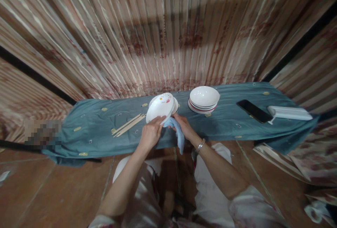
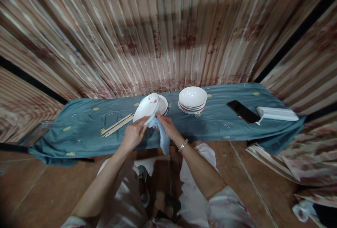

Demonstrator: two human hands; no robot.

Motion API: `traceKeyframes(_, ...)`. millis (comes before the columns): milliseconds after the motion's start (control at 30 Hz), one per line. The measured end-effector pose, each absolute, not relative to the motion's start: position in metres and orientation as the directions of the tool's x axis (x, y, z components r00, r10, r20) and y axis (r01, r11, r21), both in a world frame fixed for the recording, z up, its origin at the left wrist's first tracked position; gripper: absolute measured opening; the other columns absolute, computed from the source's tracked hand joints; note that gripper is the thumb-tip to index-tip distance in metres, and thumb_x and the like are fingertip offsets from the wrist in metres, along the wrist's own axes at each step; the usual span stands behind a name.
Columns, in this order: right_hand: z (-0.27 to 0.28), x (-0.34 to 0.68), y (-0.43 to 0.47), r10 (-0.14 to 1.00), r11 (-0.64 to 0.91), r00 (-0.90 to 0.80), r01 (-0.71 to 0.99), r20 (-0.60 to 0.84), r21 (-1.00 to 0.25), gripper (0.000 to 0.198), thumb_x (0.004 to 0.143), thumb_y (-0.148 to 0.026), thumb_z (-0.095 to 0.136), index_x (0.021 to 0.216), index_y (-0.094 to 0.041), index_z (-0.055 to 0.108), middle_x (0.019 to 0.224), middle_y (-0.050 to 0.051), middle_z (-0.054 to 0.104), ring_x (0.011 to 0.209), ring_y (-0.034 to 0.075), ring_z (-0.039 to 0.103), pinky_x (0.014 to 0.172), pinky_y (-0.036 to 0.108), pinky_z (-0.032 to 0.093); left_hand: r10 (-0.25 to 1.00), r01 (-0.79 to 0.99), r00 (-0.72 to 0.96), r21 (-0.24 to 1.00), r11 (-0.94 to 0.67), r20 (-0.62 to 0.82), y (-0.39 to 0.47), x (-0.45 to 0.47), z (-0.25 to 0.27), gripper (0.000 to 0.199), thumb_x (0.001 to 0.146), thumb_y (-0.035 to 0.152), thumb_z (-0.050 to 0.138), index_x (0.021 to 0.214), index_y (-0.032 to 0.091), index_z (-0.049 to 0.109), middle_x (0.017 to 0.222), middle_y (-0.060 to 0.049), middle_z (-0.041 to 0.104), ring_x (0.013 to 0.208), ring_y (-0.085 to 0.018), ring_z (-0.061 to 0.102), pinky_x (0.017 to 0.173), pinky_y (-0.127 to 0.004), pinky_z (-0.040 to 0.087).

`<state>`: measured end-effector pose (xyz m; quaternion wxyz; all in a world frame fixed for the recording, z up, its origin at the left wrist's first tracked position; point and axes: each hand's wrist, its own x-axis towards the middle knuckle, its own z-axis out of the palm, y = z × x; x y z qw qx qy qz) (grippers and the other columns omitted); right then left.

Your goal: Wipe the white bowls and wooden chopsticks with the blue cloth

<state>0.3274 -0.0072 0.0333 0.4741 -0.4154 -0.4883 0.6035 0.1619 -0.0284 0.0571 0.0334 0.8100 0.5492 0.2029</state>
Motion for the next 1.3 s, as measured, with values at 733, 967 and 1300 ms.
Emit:
traceKeyframes(733, 0.013, 0.306, 0.031, 0.958, -0.279, -0.015, -0.255, -0.285, -0.926, 0.030, 0.068, -0.042, 0.054, 0.064, -0.014, 0.064, 0.052, 0.002, 0.062, 0.050, 0.014, 0.054, 0.048, 0.024, 0.038, 0.891, 0.883, 0.415, 0.154, -0.444, 0.185, 0.023, 0.173, 0.030, 0.044, 0.085, 0.008, 0.043, 0.128, 0.013, 0.053, 0.130, -0.015, 0.057, 0.124, -0.022, 0.050, 0.106, -0.038, 0.037)
traceKeyframes(967, 0.009, 0.304, 0.034, 0.946, -0.316, -0.032, -0.317, -0.322, -0.894, 0.029, 0.069, -0.042, 0.056, 0.064, -0.015, 0.064, 0.048, 0.002, 0.061, 0.044, 0.014, 0.054, 0.046, 0.025, 0.039, 0.885, 0.875, 0.422, 0.166, -0.455, 0.198, 0.031, 0.173, 0.022, 0.046, 0.082, 0.005, 0.040, 0.126, 0.010, 0.053, 0.131, -0.016, 0.056, 0.126, -0.022, 0.048, 0.109, -0.040, 0.033)
traceKeyframes(1300, 0.005, 0.314, 0.042, 0.971, -0.239, -0.022, -0.097, -0.238, -0.966, 0.039, 0.069, -0.050, 0.060, 0.056, -0.014, 0.065, 0.052, 0.005, 0.064, 0.045, 0.013, 0.054, 0.045, 0.024, 0.041, 0.900, 0.881, 0.401, 0.197, -0.429, 0.169, 0.037, 0.173, 0.024, 0.044, 0.084, 0.006, 0.039, 0.124, 0.012, 0.055, 0.130, -0.014, 0.058, 0.125, -0.020, 0.049, 0.110, -0.038, 0.030)
